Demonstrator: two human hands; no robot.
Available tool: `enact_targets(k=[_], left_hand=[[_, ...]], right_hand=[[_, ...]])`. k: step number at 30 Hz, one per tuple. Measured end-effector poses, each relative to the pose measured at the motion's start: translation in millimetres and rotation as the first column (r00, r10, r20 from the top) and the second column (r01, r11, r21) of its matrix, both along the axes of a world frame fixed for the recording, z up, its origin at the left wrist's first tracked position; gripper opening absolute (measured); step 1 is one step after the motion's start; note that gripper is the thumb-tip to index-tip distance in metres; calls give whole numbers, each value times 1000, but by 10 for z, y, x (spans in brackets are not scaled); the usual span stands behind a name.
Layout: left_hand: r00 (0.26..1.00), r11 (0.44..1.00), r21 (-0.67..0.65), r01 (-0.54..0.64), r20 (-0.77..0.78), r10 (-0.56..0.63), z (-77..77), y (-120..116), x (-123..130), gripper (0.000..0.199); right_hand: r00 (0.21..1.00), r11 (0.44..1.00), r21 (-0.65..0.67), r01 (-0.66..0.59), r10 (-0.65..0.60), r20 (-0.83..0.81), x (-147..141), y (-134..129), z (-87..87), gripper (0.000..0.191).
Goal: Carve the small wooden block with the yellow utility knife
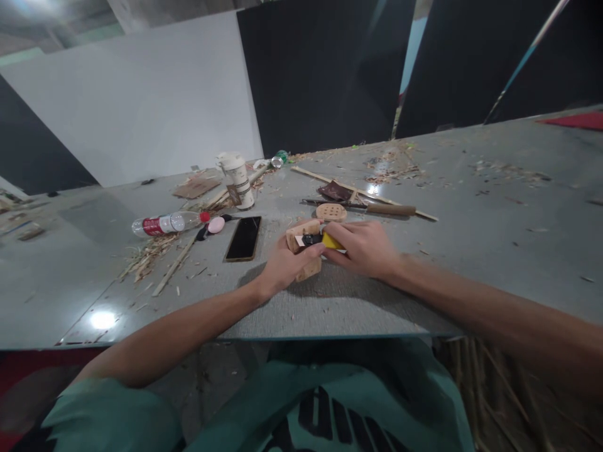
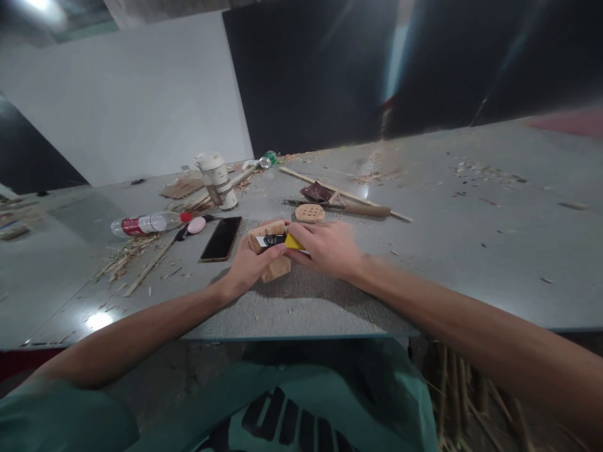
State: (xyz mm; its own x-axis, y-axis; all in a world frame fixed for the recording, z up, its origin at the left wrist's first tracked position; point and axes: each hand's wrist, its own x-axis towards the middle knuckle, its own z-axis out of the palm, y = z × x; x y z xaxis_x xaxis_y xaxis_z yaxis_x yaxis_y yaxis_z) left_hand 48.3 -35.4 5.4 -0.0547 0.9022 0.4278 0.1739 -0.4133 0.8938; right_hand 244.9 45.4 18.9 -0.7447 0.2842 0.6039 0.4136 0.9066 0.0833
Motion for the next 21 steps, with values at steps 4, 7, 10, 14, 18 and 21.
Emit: enact_targets(k=[4, 7, 10, 14, 18, 21], left_hand=[[1000, 999, -32, 4, 15, -4, 12, -7, 17, 38], [1000, 999, -36, 20, 23, -19, 2, -9, 15, 33], [999, 999, -29, 18, 28, -17, -5, -11, 16, 32], [1000, 999, -30, -20, 17, 21, 11, -28, 40, 31], [993, 993, -19, -119, 15, 119, 19, -48, 67, 20], [992, 992, -33, -124, 28, 125, 2, -44, 68, 20]], right_hand=[[1000, 1000, 7, 3, -3, -7, 5, 10, -27, 50], [1000, 1000, 4, 8, -8, -5, 15, 21, -41, 54], [1000, 1000, -7, 20, -20, 3, 19, 31, -53, 55], [999, 999, -31, 42, -42, 2, 8, 25, -63, 53], [994, 993, -61, 97, -99, -42, -12, 0, -59, 53], [993, 992, -73, 103, -107, -54, -13, -5, -43, 53]])
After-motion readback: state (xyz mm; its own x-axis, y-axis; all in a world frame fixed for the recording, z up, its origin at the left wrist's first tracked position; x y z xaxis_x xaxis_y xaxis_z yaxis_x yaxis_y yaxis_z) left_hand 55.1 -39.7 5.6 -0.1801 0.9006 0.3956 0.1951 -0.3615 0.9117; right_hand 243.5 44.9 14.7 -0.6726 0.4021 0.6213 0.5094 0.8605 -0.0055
